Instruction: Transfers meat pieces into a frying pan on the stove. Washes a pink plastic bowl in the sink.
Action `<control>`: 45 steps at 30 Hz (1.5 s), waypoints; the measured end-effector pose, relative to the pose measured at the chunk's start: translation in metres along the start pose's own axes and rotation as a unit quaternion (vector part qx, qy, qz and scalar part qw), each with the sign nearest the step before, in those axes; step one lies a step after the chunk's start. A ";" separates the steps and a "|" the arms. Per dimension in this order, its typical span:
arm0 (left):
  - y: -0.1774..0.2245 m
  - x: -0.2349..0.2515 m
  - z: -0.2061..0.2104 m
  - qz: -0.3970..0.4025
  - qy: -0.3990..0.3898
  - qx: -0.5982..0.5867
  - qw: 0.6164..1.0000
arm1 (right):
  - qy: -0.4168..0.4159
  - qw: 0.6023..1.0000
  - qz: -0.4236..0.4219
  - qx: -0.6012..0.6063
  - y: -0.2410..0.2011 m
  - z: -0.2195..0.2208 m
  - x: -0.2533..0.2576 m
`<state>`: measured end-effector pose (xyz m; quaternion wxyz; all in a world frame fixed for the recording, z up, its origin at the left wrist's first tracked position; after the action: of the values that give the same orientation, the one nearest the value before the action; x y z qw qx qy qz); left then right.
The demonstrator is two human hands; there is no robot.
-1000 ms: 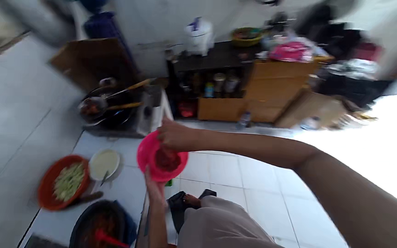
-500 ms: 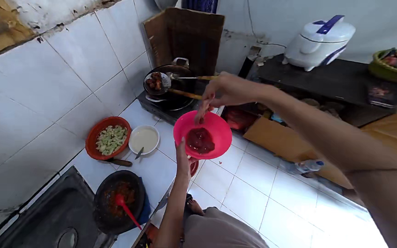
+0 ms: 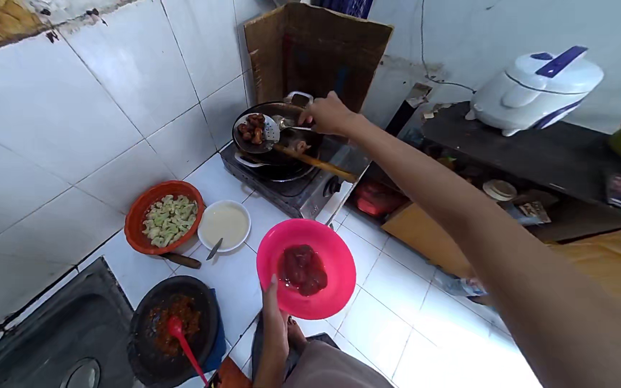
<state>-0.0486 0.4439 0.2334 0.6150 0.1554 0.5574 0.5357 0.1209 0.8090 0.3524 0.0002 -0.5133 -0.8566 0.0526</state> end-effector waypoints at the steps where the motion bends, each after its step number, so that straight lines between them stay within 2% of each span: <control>1: -0.002 -0.005 -0.003 0.001 -0.001 0.000 1.000 | 0.039 0.999 -0.012 0.012 -0.002 -0.011 -0.014; 5: -0.005 -0.031 -0.015 0.008 -0.007 -0.010 1.000 | 0.199 0.978 -0.067 -0.002 -0.014 -0.076 -0.115; 7: -0.008 -0.048 -0.023 0.015 -0.017 -0.010 1.000 | 0.247 0.967 -0.063 -0.020 -0.032 -0.106 -0.191; 9: -0.013 -0.066 -0.034 0.022 -0.034 -0.010 0.999 | 0.278 0.959 -0.042 -0.036 -0.050 -0.119 -0.274; 13: -0.024 -0.106 -0.055 0.033 -0.055 -0.007 0.998 | 0.359 0.933 -0.006 -0.010 -0.069 -0.083 -0.413; 15: -0.035 -0.124 -0.068 0.041 -0.078 0.001 0.996 | 0.311 0.949 0.042 0.017 -0.121 -0.065 -0.465; 17: -0.045 -0.142 -0.079 0.050 -0.096 0.011 0.994 | 0.259 0.965 0.028 0.004 -0.170 -0.049 -0.496; 20: -0.059 -0.170 -0.088 0.036 -0.125 0.039 0.991 | 0.230 0.972 -0.032 0.021 -0.212 -0.005 -0.514; 26: -0.084 -0.213 -0.092 -0.001 -0.166 0.095 0.982 | 0.065 0.993 -0.031 0.089 -0.238 0.065 -0.520; 28: -0.089 -0.223 -0.091 -0.009 -0.181 0.107 0.978 | 0.004 0.996 -0.017 0.093 -0.242 0.075 -0.522; 34: -0.099 -0.236 -0.082 -0.036 -0.220 0.126 0.967 | -0.086 0.992 -0.030 0.087 -0.246 0.088 -0.526; 40: -0.113 -0.245 -0.069 -0.039 -0.259 0.131 0.956 | -0.137 0.980 -0.138 0.052 -0.252 0.097 -0.537; 45: -0.120 -0.257 -0.061 -0.063 -0.287 0.152 0.944 | -0.172 0.976 -0.135 0.026 -0.248 0.105 -0.550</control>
<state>0.0083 0.1602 0.2520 0.7508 0.3586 0.4403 0.3373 0.1571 0.2003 0.3001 -0.1266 -0.3763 -0.9035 0.1614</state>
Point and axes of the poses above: each hand's wrist, its own x-axis towards the middle knuckle, its own z-axis out of the palm, y = z × x, the point moved 2 cm from there along x, towards the middle knuckle, and after that the axes turned 1 degree about z, right-handed, at the moved point
